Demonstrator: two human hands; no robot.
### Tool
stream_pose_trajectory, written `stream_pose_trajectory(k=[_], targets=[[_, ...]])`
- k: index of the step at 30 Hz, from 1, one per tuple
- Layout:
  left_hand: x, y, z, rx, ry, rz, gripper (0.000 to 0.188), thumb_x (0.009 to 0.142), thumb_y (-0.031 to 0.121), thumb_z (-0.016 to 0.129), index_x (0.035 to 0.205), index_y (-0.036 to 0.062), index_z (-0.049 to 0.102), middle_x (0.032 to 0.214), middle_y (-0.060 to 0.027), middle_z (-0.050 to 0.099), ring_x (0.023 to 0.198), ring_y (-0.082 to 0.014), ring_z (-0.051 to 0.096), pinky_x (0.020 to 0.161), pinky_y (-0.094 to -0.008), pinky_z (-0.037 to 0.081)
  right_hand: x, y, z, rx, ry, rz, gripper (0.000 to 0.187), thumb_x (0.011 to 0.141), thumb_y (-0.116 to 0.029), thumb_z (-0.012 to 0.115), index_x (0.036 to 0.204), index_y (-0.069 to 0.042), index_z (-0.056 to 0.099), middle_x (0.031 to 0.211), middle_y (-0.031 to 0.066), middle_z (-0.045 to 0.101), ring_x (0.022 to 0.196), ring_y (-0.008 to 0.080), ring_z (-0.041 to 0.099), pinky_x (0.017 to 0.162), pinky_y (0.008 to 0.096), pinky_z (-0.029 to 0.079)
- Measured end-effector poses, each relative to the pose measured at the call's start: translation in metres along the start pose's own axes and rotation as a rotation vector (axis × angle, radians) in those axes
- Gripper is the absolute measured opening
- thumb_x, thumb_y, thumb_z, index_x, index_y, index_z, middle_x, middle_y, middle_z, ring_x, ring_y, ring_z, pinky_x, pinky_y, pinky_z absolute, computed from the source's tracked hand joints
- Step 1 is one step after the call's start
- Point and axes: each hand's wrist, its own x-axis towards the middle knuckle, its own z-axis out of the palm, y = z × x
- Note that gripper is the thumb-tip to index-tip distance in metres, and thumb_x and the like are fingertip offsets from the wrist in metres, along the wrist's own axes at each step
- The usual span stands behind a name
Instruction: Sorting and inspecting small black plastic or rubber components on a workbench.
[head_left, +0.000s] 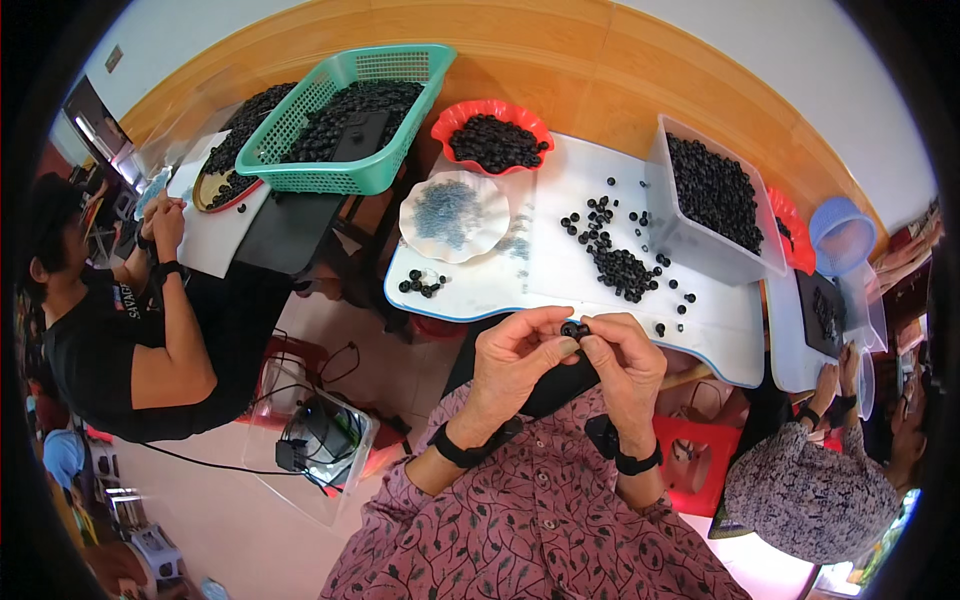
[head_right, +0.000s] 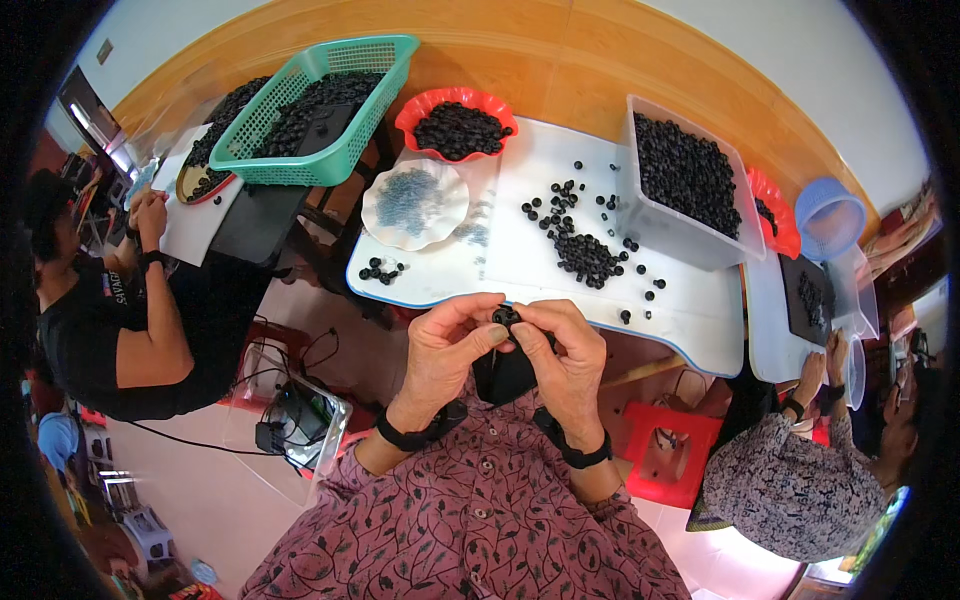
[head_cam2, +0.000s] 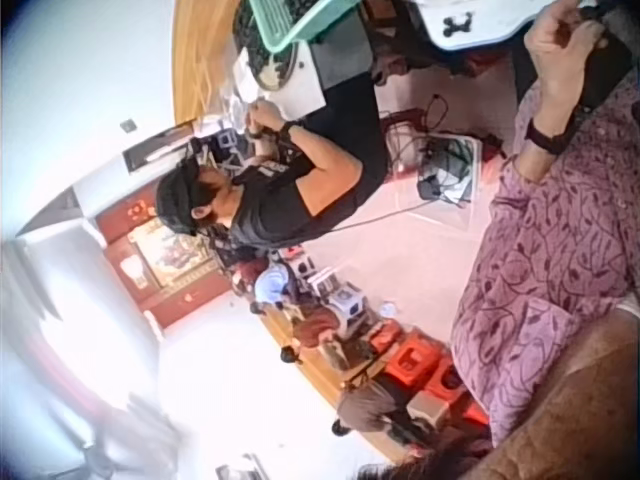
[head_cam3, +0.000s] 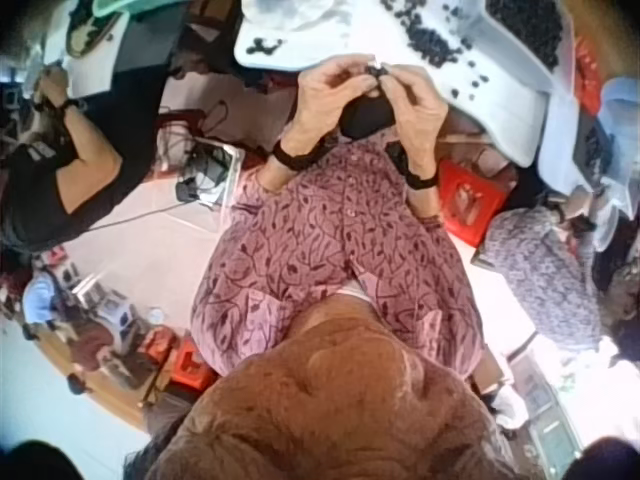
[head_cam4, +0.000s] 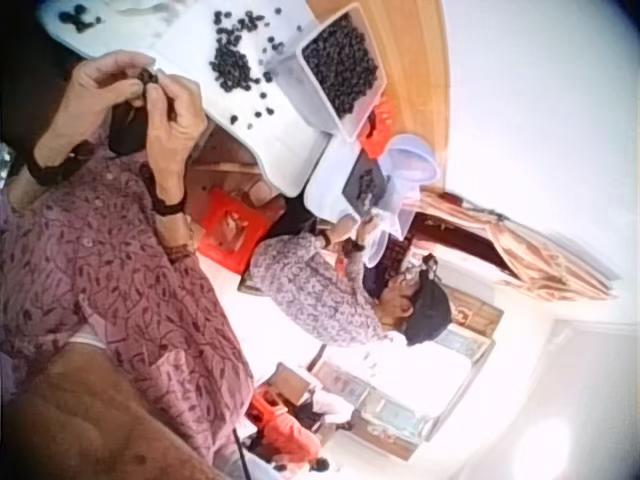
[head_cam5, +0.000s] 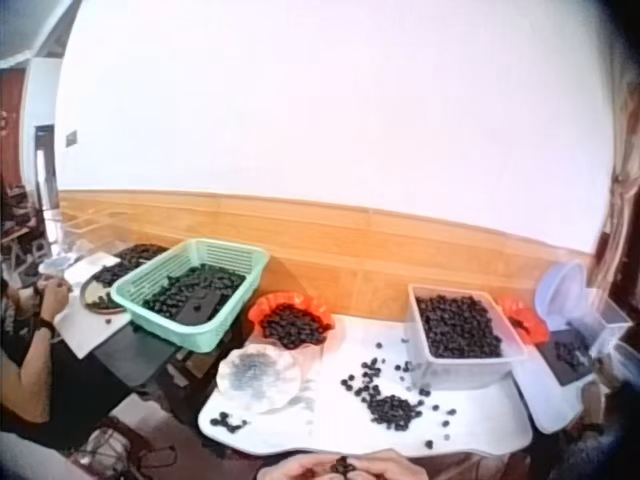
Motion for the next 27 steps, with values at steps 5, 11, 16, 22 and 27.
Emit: stream_pose_trajectory(k=[5,11,16,22,27], targets=[[-0.001,-0.001,-0.003,-0.051,-0.002,-0.024,0.024,0.088,-0.003,0.064,0.112,-0.0058,0.062,0.095,-0.0057,0.065,0.084,-0.0094,0.063,0.078,-0.0246,0.058,-0.001,0.003,0.001,0.013,-0.01,0.043,0.014,0.085,0.001,0.068,0.099,0.001,0.069,0.094,0.0059,0.064,0.084,0.0116,0.061,0.072,0.0219,0.048],[-0.001,-0.004,-0.005,-0.087,-0.016,-0.02,0.024,0.088,-0.003,0.064,0.112,-0.0061,0.062,0.095,-0.0063,0.064,0.085,-0.0098,0.062,0.078,-0.0253,0.058,-0.001,0.007,0.002,0.032,0.004,0.063,0.012,0.086,0.001,0.068,0.098,0.001,0.068,0.093,0.0044,0.062,0.084,0.0111,0.059,0.073,0.0217,0.047],[-0.002,-0.007,-0.006,-0.084,-0.013,-0.013,0.024,0.088,-0.003,0.065,0.112,-0.0061,0.062,0.095,-0.0062,0.065,0.084,-0.0099,0.063,0.076,-0.0248,0.058,-0.002,0.007,0.005,0.013,0.011,0.066,0.01,0.087,0.001,0.066,0.097,0.001,0.066,0.093,0.0044,0.061,0.084,0.0109,0.059,0.074,0.0218,0.047],[-0.001,-0.002,-0.006,-0.084,-0.006,-0.02,0.025,0.088,-0.003,0.065,0.112,-0.0058,0.062,0.094,-0.0062,0.066,0.081,-0.0097,0.063,0.074,-0.0231,0.057,-0.003,0.004,0.011,-0.031,0.023,0.046,0.008,0.087,0.001,0.065,0.095,0.001,0.065,0.092,0.0042,0.06,0.083,0.0104,0.057,0.073,0.0214,0.047],[-0.001,-0.001,-0.006,-0.08,0.004,-0.029,0.024,0.087,-0.003,0.066,0.111,-0.0056,0.062,0.094,-0.0059,0.066,0.08,-0.01,0.064,0.073,-0.0218,0.055,-0.003,0.004,0.012,-0.041,0.021,0.03,0.009,0.087,0.002,0.065,0.096,0.001,0.064,0.093,0.0042,0.059,0.083,0.0105,0.057,0.073,0.0212,0.046]])
